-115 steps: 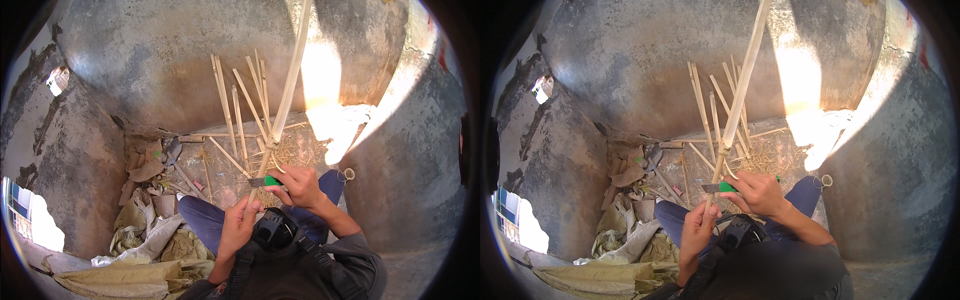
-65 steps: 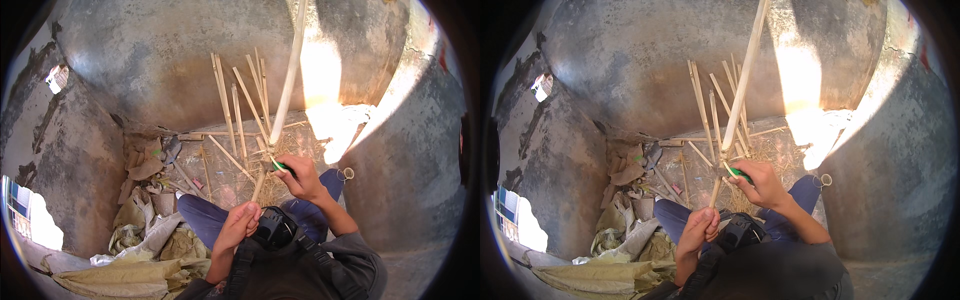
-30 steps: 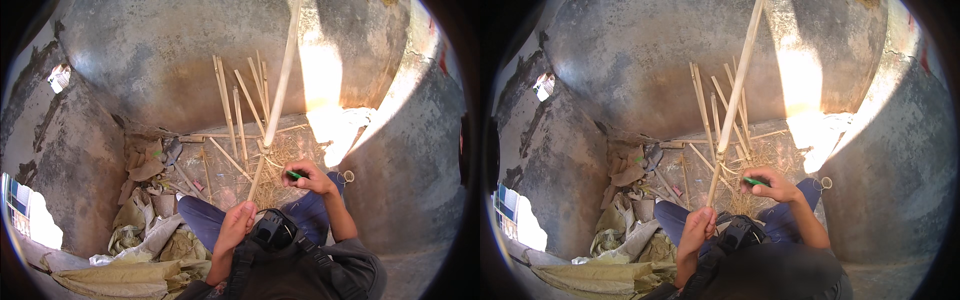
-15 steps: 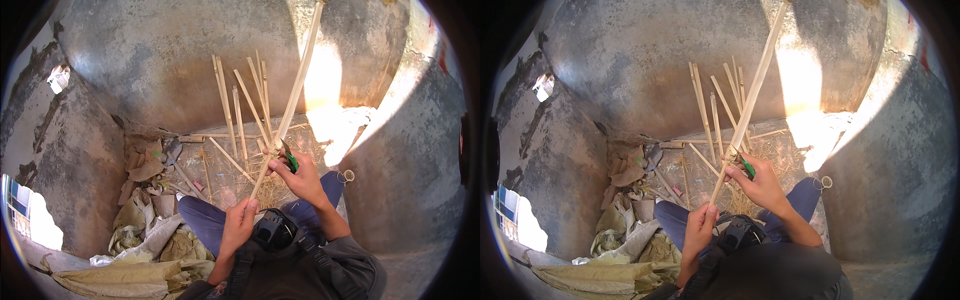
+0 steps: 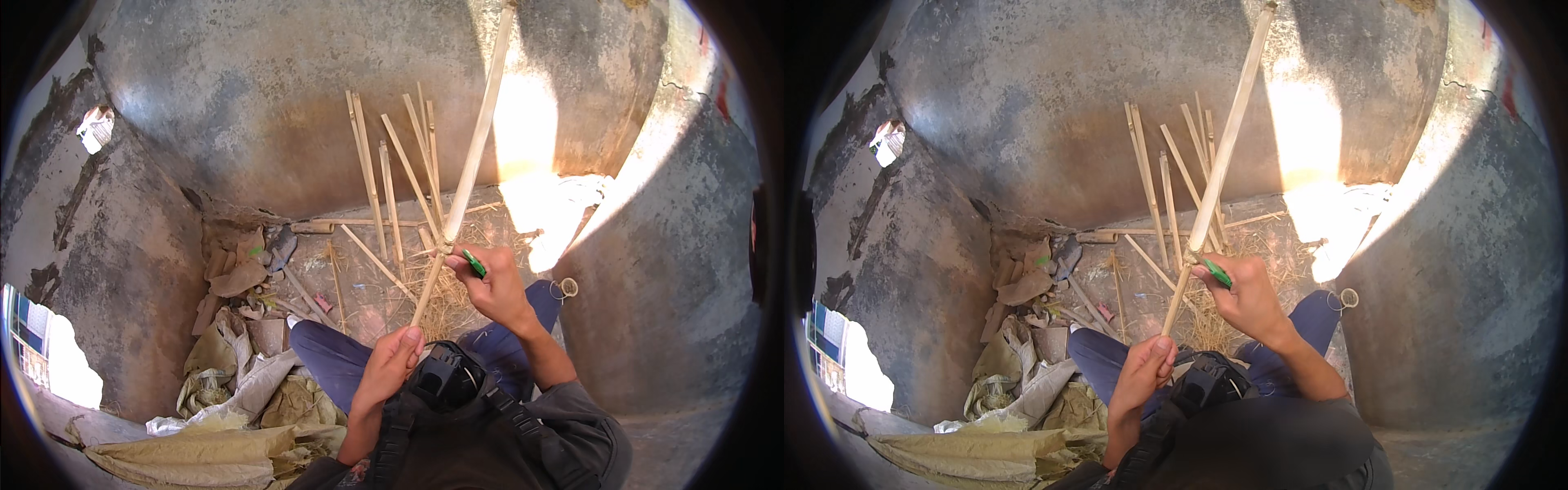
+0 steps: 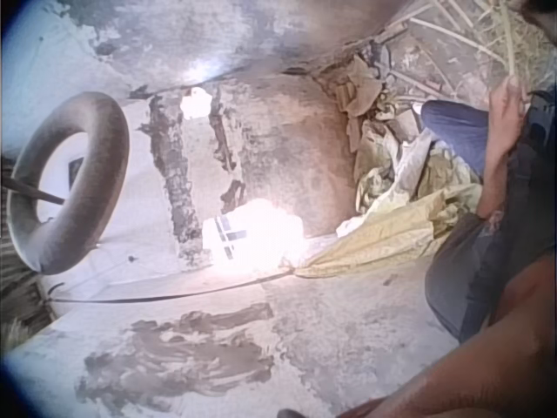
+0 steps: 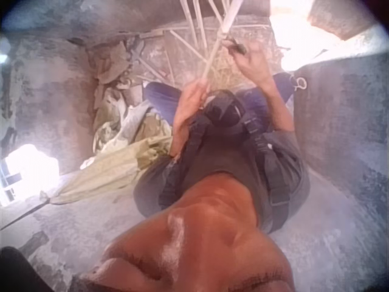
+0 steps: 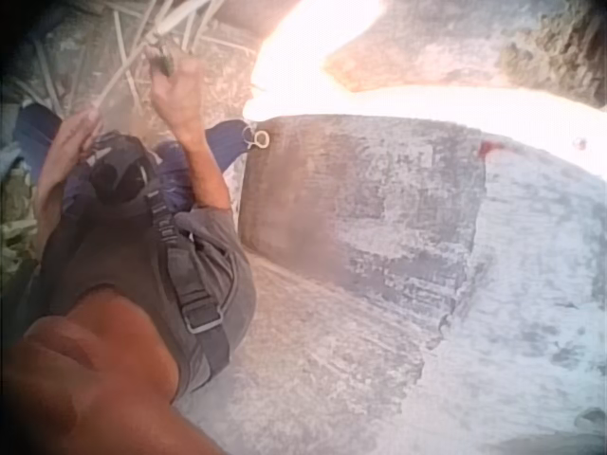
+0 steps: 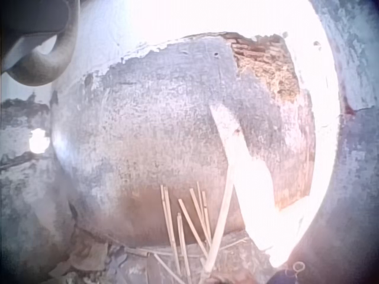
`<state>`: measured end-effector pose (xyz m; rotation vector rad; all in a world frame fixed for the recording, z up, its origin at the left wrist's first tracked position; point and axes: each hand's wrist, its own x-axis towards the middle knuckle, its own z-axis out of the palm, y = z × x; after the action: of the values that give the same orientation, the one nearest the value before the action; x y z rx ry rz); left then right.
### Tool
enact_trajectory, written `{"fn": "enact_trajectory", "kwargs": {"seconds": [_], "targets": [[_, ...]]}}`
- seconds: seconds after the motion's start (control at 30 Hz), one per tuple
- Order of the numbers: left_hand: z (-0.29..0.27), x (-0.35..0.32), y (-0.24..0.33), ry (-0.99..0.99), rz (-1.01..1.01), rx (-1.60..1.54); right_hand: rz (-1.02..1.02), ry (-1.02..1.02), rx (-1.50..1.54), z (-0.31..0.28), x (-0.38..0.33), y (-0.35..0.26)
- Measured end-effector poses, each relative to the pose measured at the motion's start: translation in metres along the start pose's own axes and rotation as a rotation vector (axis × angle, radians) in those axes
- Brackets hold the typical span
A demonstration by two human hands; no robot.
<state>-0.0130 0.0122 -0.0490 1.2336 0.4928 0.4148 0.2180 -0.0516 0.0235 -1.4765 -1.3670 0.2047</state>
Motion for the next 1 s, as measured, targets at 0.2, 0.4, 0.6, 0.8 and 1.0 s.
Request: {"fn": "enact_trajectory", "kwargs": {"seconds": [0.2, 0.4, 0.6, 0.8, 1.0], "targets": [[0.008, 0.003, -0.004, 0.178, 0.194, 0.381, -0.038, 0.04, -0.132, 0.006, -0.001, 0.003], [0.002, 0.0, -0.002, 0.08, 0.065, 0.183, -0.091, -0.123, -0.172, -0.013, 0.002, 0.012], [-0.01, -0.005, 0.007, -0.167, -0.116, -0.172, -0.232, -0.195, 0.051, -0.026, 0.012, 0.018], [-0.01, 0.001, 0.005, -0.199, -0.086, -0.201, -0.143, -0.304, 0.128, -0.036, 0.019, 0.022], [-0.015, 0.002, 0.008, -0.115, -0.07, -0.147, -0.057, -0.147, 0.122, -0.035, 0.013, 0.025]]}}
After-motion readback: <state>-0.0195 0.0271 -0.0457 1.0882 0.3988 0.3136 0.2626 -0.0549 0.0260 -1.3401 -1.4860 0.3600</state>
